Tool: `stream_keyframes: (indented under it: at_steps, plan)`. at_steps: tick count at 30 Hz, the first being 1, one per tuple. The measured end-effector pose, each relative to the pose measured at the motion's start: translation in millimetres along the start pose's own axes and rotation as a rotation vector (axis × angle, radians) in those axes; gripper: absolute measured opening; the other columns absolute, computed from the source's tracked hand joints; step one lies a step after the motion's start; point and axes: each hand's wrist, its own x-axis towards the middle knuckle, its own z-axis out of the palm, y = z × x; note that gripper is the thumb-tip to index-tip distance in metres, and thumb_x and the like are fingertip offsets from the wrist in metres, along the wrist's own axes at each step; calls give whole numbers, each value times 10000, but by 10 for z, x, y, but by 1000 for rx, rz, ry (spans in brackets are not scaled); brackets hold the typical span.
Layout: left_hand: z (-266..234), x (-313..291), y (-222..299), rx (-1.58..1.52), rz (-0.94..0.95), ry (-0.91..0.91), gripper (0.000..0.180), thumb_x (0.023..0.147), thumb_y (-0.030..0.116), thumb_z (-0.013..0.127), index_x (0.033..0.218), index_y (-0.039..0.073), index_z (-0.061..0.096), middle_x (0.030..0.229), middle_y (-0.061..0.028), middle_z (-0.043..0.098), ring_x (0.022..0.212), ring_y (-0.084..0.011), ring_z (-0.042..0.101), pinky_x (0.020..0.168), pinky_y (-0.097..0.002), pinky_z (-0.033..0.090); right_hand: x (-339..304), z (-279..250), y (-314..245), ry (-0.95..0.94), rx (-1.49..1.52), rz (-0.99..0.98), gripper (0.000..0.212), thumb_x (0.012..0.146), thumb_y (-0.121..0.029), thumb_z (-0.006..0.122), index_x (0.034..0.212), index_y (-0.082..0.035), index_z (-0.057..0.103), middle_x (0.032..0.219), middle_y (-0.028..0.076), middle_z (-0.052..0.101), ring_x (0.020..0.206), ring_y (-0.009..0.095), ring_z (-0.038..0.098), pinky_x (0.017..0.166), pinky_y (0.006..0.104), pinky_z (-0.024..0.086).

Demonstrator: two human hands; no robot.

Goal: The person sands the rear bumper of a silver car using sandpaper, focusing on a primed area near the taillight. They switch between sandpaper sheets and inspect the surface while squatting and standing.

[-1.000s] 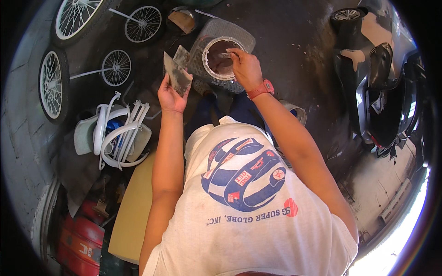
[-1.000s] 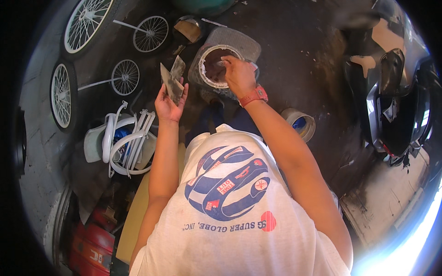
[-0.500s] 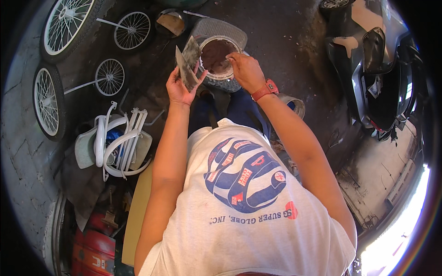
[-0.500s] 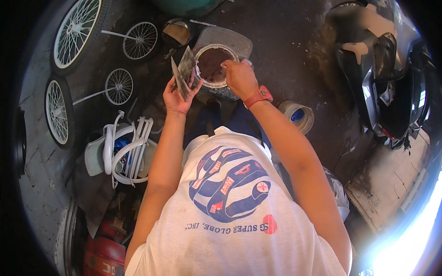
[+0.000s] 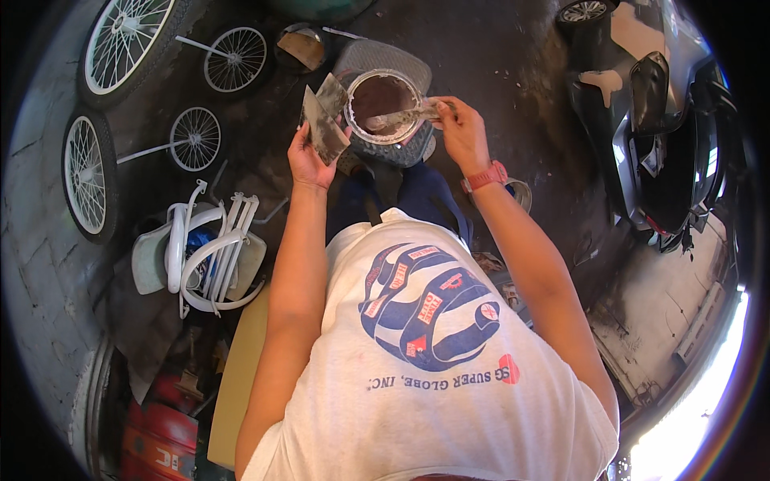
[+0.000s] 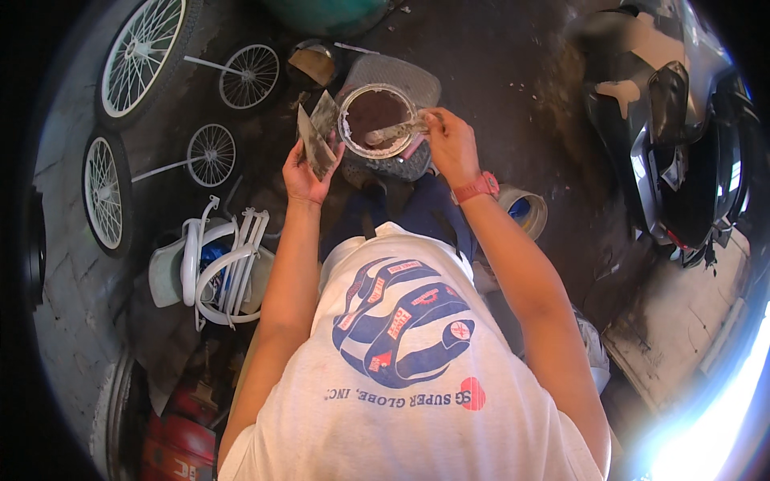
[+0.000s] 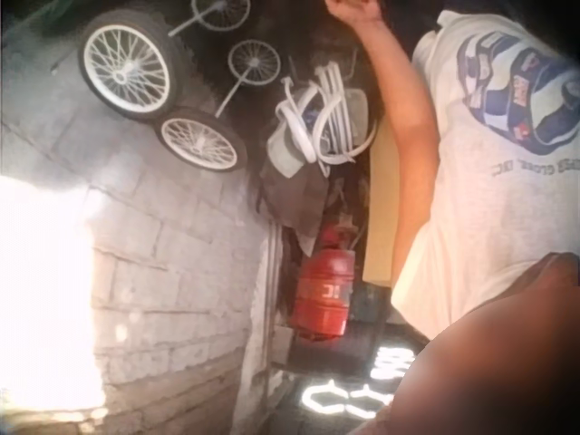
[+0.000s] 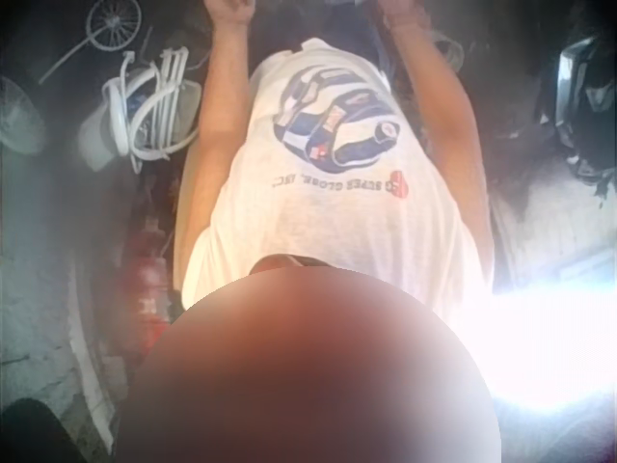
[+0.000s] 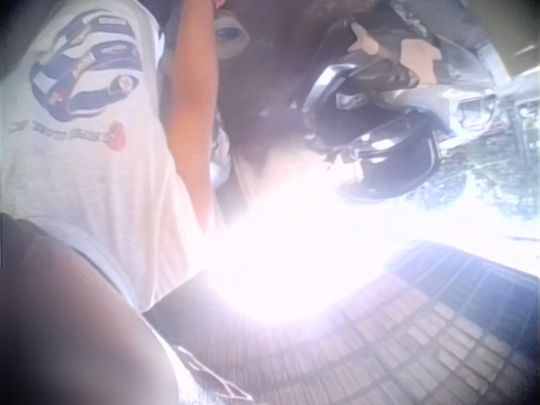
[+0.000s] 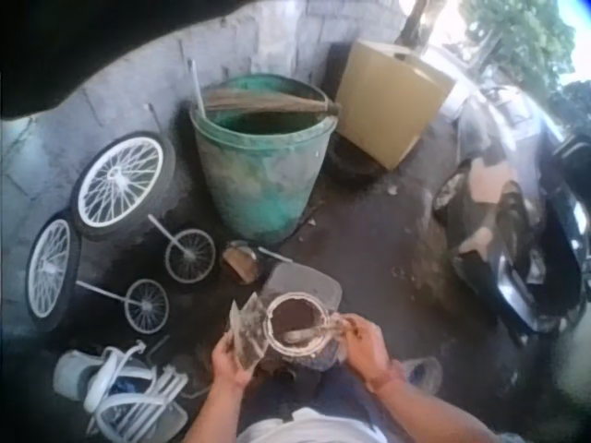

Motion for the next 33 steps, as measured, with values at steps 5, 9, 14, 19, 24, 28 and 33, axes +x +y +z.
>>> stream_keyframes:
  at_steps: [5, 9, 14, 19, 24, 28, 33]
  plan:
    - [48, -95, 256, 283, 189, 20, 520, 1028, 244, 562, 1497, 19, 550, 1483, -125, 629, 1351, -304, 606, 1183, -455, 442, -327, -443, -516, -2, 149, -29, 318, 1156, -193, 540, 1282, 42, 711, 1165, 126, 774, 1084, 171, 737, 954, 313, 612]
    - [163, -60, 281, 531, 296, 34, 517, 1018, 159, 592, 1508, 7, 525, 1437, -105, 642, 1315, -243, 612, 1153, -390, 447, -654, -723, -970, 49, 193, -113, 317, 1154, -185, 543, 1288, 58, 695, 1193, 149, 771, 1123, 188, 729, 989, 333, 602]
    - [376, 64, 67, 723, 414, -62, 482, 1090, 195, 601, 1512, -15, 503, 1411, -110, 638, 1284, -181, 592, 1128, -331, 439, -1086, -922, -1383, 157, 103, -256, 299, 1152, -188, 545, 1254, 45, 703, 1208, 171, 776, 1169, 210, 729, 1027, 363, 587]
    - [598, 109, -78, 545, 279, -148, 493, 1092, 189, 604, 1524, -14, 480, 1418, -109, 631, 1298, -188, 591, 1137, -333, 441, -1397, -1010, -1582, 153, -327, -632, 247, 1127, -162, 569, 1188, 26, 718, 1144, 222, 794, 1096, 333, 777, 948, 391, 604]
    - [784, 67, -50, 412, 122, -156, 502, 1072, 153, 628, 1523, -9, 479, 1402, -117, 645, 1272, -215, 635, 1099, -355, 508, -1468, -957, -1420, -80, -443, -965, 258, 928, 9, 685, 1180, 2, 741, 1180, 223, 776, 1113, 387, 771, 950, 428, 633]
    - [872, 68, 67, 399, 54, -66, 427, 1076, 121, 606, 1483, 4, 549, 1369, -113, 686, 1230, -227, 682, 1090, -366, 535, -1473, -921, -1179, -207, -558, -1020, 376, 826, 51, 706, 1194, -8, 756, 1248, 212, 756, 1180, 386, 748, 1023, 461, 620]
    - [939, 22, 57, 349, 111, 54, 458, 1072, 121, 615, 1504, -4, 531, 1385, -119, 672, 1255, -245, 669, 1106, -383, 527, -1502, -984, -1066, -180, -588, -1035, 394, 825, 61, 698, 1209, -6, 752, 1267, 210, 753, 1197, 384, 743, 1031, 459, 614]
